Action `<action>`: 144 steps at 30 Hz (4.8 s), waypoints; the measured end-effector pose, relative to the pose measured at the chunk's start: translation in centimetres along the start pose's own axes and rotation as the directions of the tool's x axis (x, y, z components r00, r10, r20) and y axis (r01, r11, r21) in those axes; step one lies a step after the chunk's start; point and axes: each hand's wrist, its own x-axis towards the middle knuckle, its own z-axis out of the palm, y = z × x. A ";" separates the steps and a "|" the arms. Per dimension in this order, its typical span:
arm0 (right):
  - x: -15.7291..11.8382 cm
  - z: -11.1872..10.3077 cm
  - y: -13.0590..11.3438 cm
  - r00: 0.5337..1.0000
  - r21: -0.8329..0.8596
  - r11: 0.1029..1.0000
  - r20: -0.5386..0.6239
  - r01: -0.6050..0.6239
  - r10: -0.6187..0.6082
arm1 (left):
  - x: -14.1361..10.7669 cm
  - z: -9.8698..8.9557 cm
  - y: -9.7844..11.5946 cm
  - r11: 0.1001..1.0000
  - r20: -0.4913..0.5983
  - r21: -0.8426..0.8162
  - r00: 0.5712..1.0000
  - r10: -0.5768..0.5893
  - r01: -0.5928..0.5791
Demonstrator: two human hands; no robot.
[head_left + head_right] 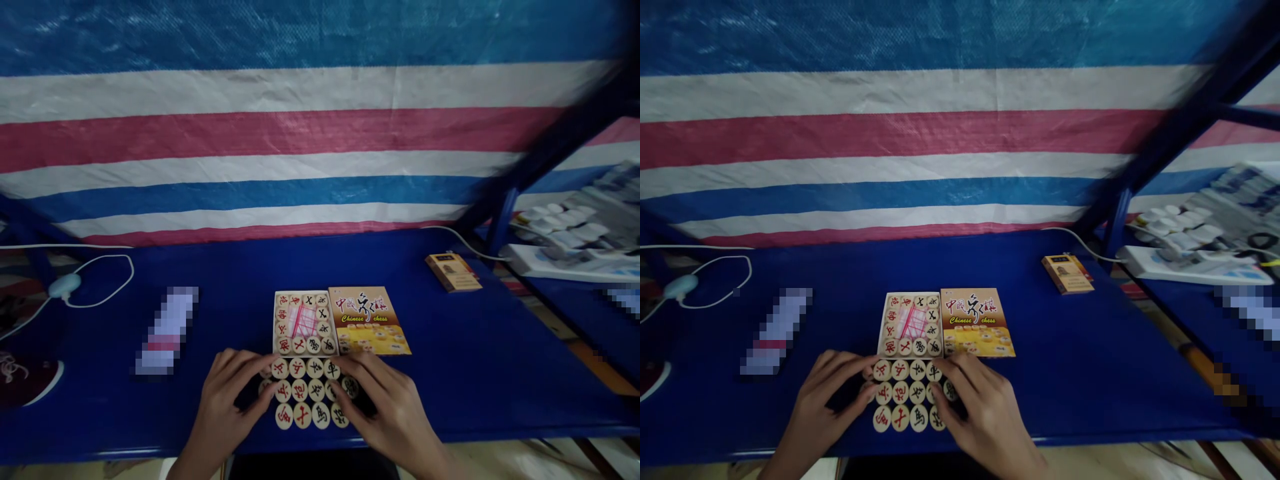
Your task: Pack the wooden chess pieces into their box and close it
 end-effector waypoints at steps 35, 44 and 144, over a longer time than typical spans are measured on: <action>11.0 2.0 4.2 0.983 -0.225 0.973 0.186 0.053 -0.011 | 11.5 2.9 -1.7 0.984 0.128 0.178 0.991 -0.042 0.018; 9.6 -0.5 2.6 0.999 -0.021 1.000 0.043 -0.013 0.014 | 9.2 0.5 -0.7 0.996 -0.052 0.067 0.997 -0.060 0.064; 3.6 -0.8 -0.5 0.994 0.105 0.992 -0.086 -0.063 0.072 | 3.4 -0.3 2.7 0.999 -0.264 0.010 0.964 -0.041 0.045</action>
